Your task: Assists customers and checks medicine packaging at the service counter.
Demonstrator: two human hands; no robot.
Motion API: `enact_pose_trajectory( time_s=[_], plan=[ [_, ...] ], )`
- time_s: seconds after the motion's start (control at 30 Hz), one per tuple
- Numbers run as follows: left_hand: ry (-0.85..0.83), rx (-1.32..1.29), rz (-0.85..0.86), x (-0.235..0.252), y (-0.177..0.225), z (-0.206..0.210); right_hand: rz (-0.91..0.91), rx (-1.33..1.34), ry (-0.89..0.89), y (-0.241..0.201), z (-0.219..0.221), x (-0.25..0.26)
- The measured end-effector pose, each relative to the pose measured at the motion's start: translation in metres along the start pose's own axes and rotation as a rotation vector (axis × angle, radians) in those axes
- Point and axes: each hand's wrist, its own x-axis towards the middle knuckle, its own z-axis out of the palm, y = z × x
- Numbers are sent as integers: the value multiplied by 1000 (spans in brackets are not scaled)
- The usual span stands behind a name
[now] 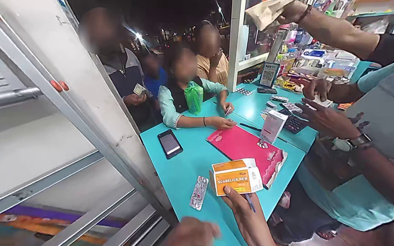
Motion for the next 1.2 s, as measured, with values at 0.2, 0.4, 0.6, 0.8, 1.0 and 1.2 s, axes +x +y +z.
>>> enact_pose_trajectory(
  time_s=[0.2,0.4,0.6,0.8,1.0,1.2],
  plan=[
    [203,458,-232,-21,-74,2,21,-37,-12,0,-7,-3],
    [187,345,-333,-21,-98,14,39,-71,-37,2,-12,-11],
    [188,104,-436,-18,-97,21,81,-125,-29,5,-14,-17],
    [187,28,-499,-18,-97,22,-4,-224,-69,8,-29,-12],
    [217,69,-540,-20,-100,11,-216,-474,-49,3,-50,8],
    [209,149,-572,-20,-106,9,-516,-626,-137,15,-58,19]
  ],
)
